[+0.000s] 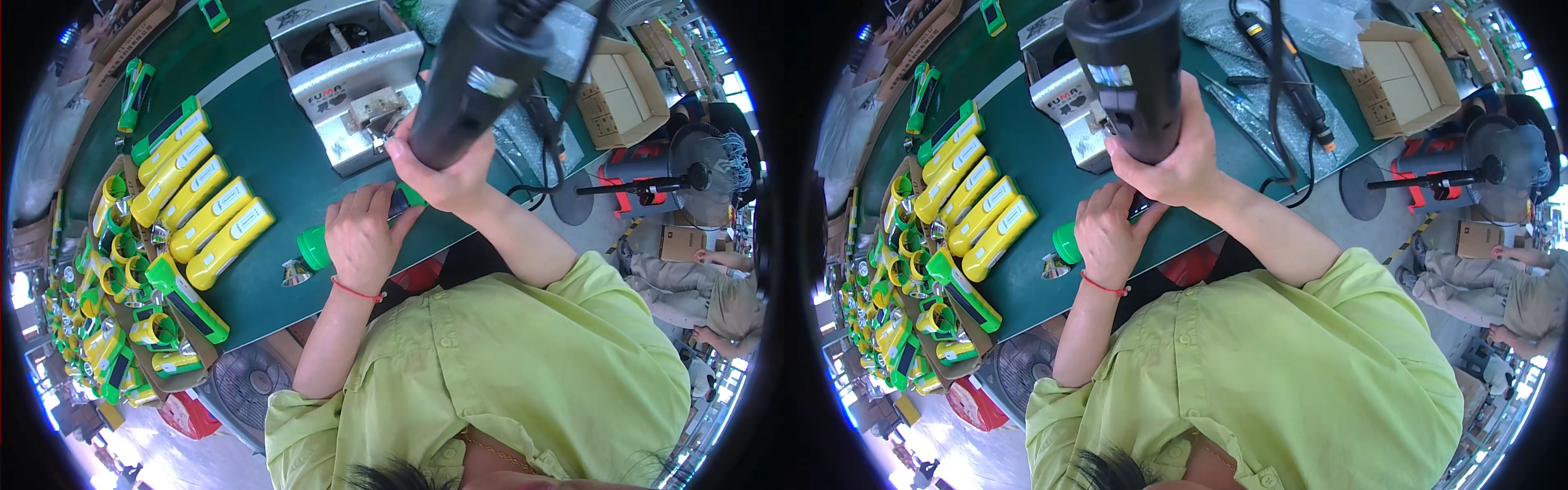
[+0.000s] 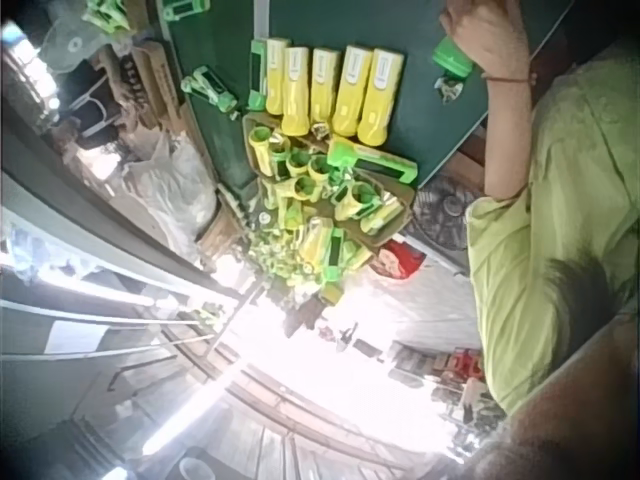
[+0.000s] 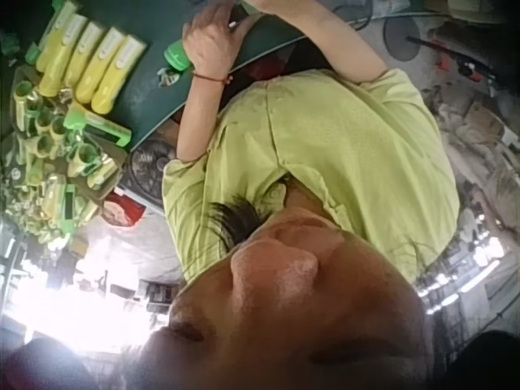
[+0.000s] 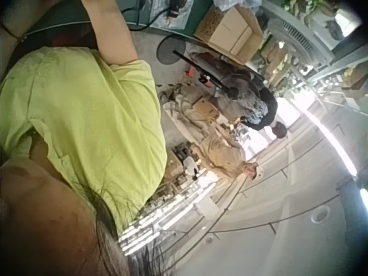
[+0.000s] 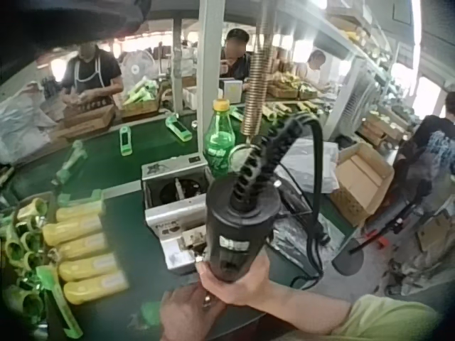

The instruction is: The person secures internal components and device casings for handheld electronic devices by driving screws with an electric screwdriver.

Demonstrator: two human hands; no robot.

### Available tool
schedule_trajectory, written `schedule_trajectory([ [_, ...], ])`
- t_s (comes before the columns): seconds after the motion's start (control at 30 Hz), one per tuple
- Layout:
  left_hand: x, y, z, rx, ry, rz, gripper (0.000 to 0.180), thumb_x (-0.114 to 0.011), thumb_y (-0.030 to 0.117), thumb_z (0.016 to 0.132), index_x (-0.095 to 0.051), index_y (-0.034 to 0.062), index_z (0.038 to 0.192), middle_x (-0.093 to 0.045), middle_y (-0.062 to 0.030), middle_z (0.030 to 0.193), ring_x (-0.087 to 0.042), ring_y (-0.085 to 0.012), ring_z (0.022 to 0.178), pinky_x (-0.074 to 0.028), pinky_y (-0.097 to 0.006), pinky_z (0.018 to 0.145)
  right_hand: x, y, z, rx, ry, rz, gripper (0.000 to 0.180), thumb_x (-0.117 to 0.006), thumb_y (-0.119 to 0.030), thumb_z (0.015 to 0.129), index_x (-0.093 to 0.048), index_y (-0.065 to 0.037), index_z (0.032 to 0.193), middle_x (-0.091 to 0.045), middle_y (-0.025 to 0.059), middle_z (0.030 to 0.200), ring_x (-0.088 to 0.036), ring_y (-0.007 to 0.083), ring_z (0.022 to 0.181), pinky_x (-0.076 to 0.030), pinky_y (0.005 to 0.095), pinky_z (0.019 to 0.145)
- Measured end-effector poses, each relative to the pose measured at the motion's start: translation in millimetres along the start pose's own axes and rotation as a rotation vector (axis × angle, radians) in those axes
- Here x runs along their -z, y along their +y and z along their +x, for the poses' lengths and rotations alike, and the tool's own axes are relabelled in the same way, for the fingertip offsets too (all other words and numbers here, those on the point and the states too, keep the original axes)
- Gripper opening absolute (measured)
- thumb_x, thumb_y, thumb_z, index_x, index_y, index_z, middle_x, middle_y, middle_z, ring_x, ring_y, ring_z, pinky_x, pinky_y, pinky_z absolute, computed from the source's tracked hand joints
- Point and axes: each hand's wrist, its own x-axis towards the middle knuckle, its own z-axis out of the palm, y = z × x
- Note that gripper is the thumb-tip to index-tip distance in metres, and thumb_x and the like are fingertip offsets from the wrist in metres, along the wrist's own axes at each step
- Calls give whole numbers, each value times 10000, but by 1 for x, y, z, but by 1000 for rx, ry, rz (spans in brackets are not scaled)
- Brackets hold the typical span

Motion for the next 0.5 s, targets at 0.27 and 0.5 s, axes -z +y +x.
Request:
schedule_trajectory([
  [0.27,47,-24,-15,-45,-256,229,549,-775,351,741,-643,103,1212,-638,-97,1077,-611,-278,952,-454,-407,820,1,-14,6,-154,61,144,560,-777,-4,731,-455,-11,1189,-627,74,982,-626,133,845,-518,288,730],
  [0.5,54,-44,-18,-32,-269,107,536,-790,325,723,-662,117,1200,-651,-85,1034,-609,-261,932,-463,-378,773,1,-12,2,-208,77,219,619,-746,-9,750,-418,-4,1276,-620,52,895,-621,124,746,-514,284,669],
])
